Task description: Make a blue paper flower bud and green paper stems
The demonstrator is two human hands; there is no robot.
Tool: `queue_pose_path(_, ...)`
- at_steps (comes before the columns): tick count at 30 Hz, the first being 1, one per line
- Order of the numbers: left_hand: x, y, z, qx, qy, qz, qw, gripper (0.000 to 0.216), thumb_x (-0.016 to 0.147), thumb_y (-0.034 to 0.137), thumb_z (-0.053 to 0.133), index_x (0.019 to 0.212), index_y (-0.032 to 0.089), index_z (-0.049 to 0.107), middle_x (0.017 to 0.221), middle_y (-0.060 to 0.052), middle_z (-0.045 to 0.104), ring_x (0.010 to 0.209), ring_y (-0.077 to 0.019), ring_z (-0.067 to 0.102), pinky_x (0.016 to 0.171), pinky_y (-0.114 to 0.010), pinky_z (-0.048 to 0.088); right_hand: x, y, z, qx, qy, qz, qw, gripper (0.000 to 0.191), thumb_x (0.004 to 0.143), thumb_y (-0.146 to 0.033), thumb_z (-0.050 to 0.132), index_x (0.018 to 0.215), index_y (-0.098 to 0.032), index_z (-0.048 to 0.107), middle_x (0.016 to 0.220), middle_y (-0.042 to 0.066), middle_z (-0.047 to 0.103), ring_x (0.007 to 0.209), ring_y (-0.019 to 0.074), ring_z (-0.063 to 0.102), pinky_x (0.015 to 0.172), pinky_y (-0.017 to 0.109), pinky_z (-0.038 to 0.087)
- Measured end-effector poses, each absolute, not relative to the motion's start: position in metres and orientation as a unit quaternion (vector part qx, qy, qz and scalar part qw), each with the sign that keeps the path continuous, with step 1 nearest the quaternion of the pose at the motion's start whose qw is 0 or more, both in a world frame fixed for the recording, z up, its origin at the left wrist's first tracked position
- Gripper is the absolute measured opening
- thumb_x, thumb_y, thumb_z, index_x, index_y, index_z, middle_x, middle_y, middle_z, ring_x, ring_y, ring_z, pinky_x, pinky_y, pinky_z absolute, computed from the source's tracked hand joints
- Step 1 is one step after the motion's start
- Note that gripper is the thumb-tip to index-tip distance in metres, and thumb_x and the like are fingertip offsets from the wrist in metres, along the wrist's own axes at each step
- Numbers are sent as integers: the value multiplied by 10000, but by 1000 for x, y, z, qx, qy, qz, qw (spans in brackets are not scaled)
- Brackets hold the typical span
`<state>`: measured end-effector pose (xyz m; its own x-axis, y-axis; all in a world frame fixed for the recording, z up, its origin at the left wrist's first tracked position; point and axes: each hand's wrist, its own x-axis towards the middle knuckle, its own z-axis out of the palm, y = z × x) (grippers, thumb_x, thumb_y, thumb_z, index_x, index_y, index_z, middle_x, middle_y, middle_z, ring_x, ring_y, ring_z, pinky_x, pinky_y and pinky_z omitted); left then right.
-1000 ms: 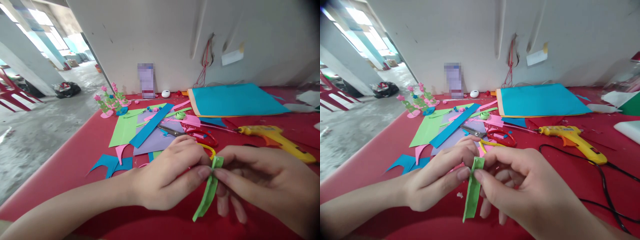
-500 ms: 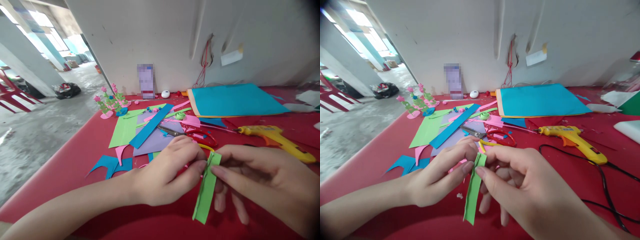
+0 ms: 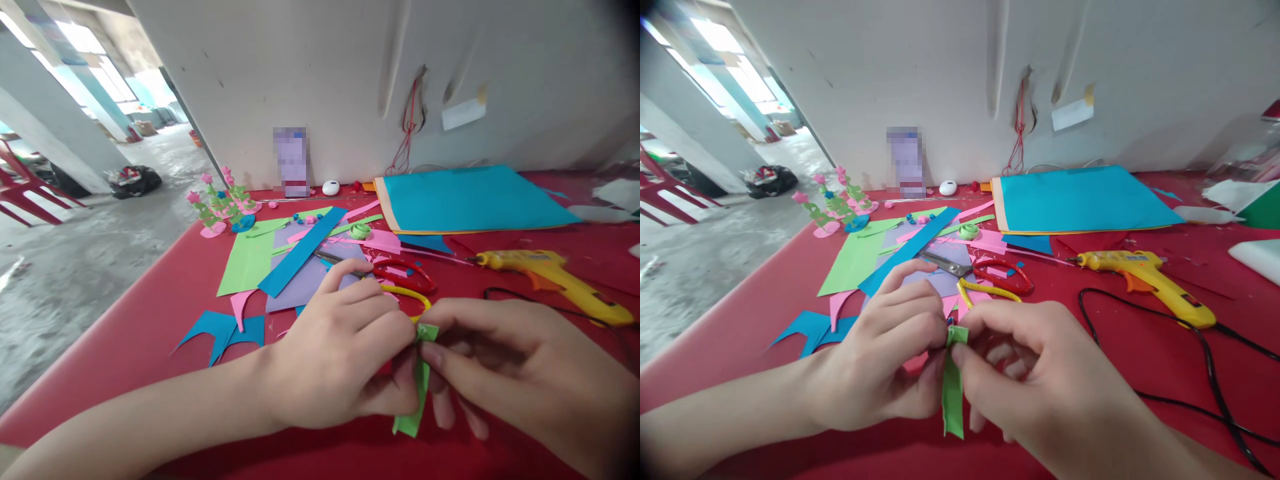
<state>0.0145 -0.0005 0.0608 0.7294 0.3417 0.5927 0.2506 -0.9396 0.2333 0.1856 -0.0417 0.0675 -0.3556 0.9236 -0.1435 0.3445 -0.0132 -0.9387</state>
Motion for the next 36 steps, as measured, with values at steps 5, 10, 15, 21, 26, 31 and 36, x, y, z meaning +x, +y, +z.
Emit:
queue_pose_path(5,16,-2,66,925,191,320,80,149,665,111,496,567,162,395,533,52,357,575,-97,299,884,-290,368,186,-44,66,-510,-737,347,277,166,773,-237,464,621,-222,528,567,8,662,465,151,620,339,189,436)
queue_pose_path(10,16,-3,68,922,191,333,48,171,668,131,493,522,160,408,489,53,381,544,-97,303,806,-280,385,176,-53,63,-525,-716,318,332,191,754,-215,424,585,-237,510,406,-52,561,313,97,516,294,177,391)
queue_pose_path(15,16,-4,67,929,187,319,22,214,730,142,469,528,164,401,496,45,424,553,-102,332,779,-290,380,172,-57,57,-495,-732,263,386,267,763,-162,411,507,-236,404,412,-63,545,275,67,487,280,167,362)
queue_pose_path(21,17,-3,64,941,177,287,-13,208,756,142,465,555,161,415,523,47,433,580,-106,341,850,-303,346,173,-55,55,-490,-755,232,369,269,764,-131,431,515,-233,430,405,-66,562,289,73,510,321,176,392)
queue_pose_path(26,14,-4,68,952,170,253,-17,140,748,138,418,615,161,454,586,24,445,618,-123,362,909,-343,316,176,-55,60,-525,-710,278,378,237,744,-188,428,513,-238,434,405,-73,564,278,71,507,281,143,387)
queue_pose_path(31,13,-4,75,951,166,257,36,94,719,117,407,661,136,478,599,4,451,626,-129,355,891,-363,341,181,-52,69,-552,-667,327,378,181,731,-228,480,560,-268,525,378,-109,568,269,49,499,283,82,379)
queue_pose_path(36,14,-2,74,945,165,254,124,126,732,108,380,623,169,395,581,11,447,600,-127,351,824,-345,376,179,-53,71,-573,-637,310,411,168,716,-260,516,549,-263,537,362,-102,547,274,49,484,297,88,392)
